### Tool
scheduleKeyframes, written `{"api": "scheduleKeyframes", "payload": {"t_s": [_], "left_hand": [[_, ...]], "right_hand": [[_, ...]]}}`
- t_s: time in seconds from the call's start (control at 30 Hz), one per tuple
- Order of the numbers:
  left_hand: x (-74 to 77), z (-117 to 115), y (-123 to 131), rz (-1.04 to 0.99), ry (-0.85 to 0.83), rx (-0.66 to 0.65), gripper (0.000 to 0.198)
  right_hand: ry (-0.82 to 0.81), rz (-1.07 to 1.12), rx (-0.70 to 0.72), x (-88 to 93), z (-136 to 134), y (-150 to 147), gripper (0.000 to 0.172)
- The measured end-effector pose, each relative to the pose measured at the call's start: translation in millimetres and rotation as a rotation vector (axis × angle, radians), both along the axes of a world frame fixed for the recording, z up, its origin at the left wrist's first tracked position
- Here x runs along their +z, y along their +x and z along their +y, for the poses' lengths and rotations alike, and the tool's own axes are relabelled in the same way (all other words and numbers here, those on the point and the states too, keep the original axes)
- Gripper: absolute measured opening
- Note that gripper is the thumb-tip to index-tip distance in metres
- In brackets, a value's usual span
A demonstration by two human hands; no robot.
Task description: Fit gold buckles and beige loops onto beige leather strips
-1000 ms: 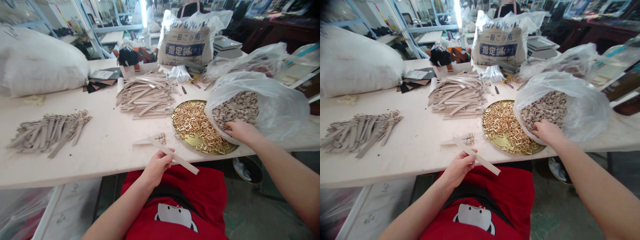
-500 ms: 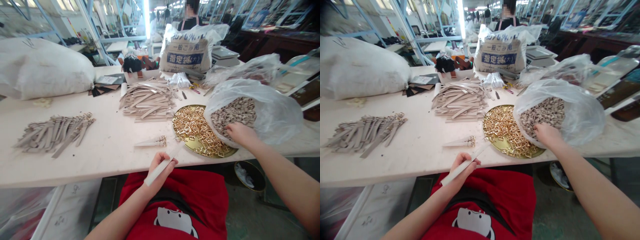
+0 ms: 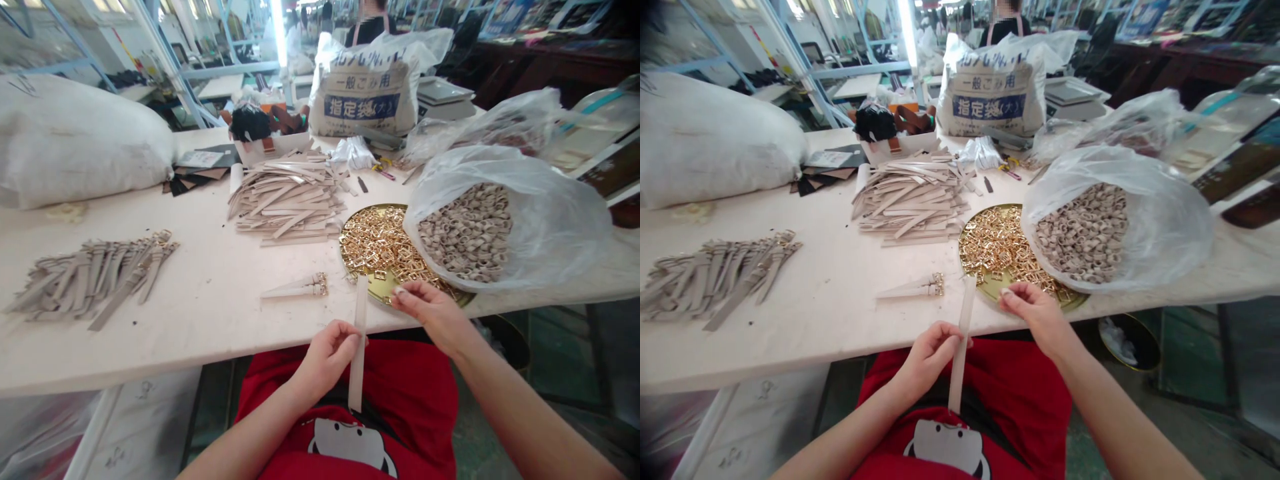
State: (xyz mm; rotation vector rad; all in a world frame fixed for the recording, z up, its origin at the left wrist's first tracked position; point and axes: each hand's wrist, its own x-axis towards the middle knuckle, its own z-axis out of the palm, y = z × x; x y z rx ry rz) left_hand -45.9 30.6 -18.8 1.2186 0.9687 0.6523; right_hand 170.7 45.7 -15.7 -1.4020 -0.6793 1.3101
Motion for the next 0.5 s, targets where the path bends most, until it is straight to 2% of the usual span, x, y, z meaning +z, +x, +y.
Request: {"api": "scheduleKeyframes", "payload": {"t_s": [0.1, 0.23, 0.33, 0.5], "left_hand": [[-0.7, 0.8, -0.3, -0.035, -0.039, 0.024, 0.016], [-4.3, -1.2, -2.3, -0.038, 0.0, -0.009, 0.028], [-5.5, -3.6, -5.1, 0.005, 0.057, -0.058, 0.028], [-0.3, -6.5, -11.2, 0.099, 0.142, -0.078, 0.033]], "right_hand": [[-0.042, 0.288, 0.003, -11.4, -2.5, -22.8, 0.023], [-0.021, 0.469, 0.0, -15.4, -2.2, -31.4, 0.021], [-0.018, 0.487, -0.032, -15.1, -3.5, -33.5, 0.022], [-0.007, 0.388, -0.095, -13.1, -7.2, -36.7, 0.023]]}}
